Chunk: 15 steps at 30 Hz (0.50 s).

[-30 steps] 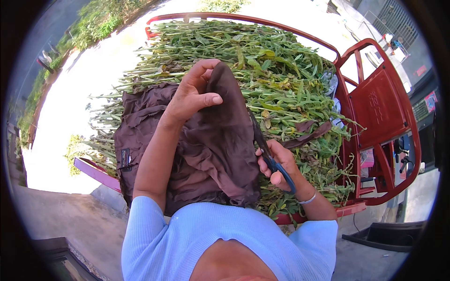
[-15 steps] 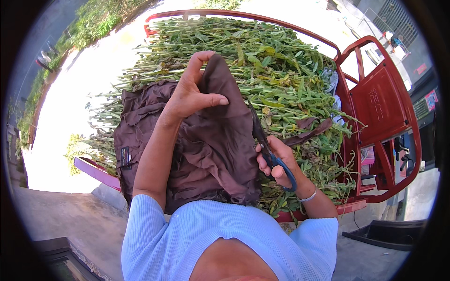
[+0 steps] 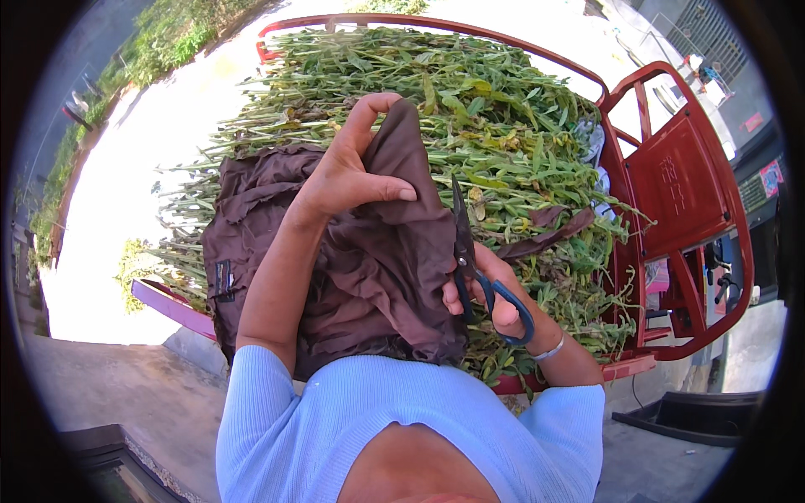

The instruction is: The person spreads a brown piece of fabric over a large pile of green leafy vegetables on a red cart. Using a pair of scissors, the person cuts the fabric into strips along the edge of the pile, trimming the material to fit the load.

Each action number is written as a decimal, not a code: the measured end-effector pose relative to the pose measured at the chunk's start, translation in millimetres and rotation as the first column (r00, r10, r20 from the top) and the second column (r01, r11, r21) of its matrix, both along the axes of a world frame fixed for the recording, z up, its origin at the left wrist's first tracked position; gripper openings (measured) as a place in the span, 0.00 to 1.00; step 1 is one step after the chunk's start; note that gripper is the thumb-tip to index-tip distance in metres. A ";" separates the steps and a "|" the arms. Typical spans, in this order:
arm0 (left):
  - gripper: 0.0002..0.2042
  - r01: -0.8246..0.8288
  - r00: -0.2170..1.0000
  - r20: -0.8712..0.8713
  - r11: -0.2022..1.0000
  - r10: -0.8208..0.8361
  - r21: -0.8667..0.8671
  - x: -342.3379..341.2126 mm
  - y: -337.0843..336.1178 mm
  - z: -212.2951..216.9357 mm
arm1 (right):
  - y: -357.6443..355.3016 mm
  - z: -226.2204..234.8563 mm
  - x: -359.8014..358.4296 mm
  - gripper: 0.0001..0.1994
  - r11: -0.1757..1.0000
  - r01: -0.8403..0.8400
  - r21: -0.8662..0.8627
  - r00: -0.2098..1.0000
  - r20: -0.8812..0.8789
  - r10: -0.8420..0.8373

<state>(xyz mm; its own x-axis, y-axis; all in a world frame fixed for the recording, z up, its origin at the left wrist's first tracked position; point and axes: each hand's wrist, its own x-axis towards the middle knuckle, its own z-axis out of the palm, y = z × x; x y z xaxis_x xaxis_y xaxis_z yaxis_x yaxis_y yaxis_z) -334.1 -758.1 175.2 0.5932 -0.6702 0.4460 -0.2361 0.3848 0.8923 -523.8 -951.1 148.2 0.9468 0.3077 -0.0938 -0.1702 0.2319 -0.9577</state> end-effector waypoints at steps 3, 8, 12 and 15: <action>0.41 0.022 1.000 0.009 1.000 -0.022 -0.006 -4.4 -1.8 0.3 | 2.2 3.0 0.4 0.56 1.000 -0.004 -0.006 1.000 0.031 0.004; 0.38 0.046 0.999 -0.020 0.999 -0.046 -0.003 -8.1 -4.4 -1.3 | 3.6 2.5 -1.2 0.56 0.999 0.000 0.045 0.995 0.097 -0.004; 0.37 0.028 1.000 -0.003 1.000 -0.028 -0.013 -8.5 -5.8 -2.0 | 4.1 0.7 -5.7 0.53 0.993 0.017 0.118 0.999 0.031 -0.021; 0.38 0.022 1.000 0.019 0.999 -0.021 -0.047 -8.2 -7.1 -2.7 | 6.8 6.3 -9.2 0.50 0.989 0.053 0.135 0.998 -0.028 -0.050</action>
<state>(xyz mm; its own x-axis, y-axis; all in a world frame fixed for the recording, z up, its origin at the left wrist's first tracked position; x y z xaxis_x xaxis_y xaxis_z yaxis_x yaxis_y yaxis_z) -342.3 -765.2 172.5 0.5699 -0.6610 0.4882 -0.2439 0.4313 0.8686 -533.0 -944.4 154.5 0.9598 0.2698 -0.0775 -0.1773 0.3687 -0.9125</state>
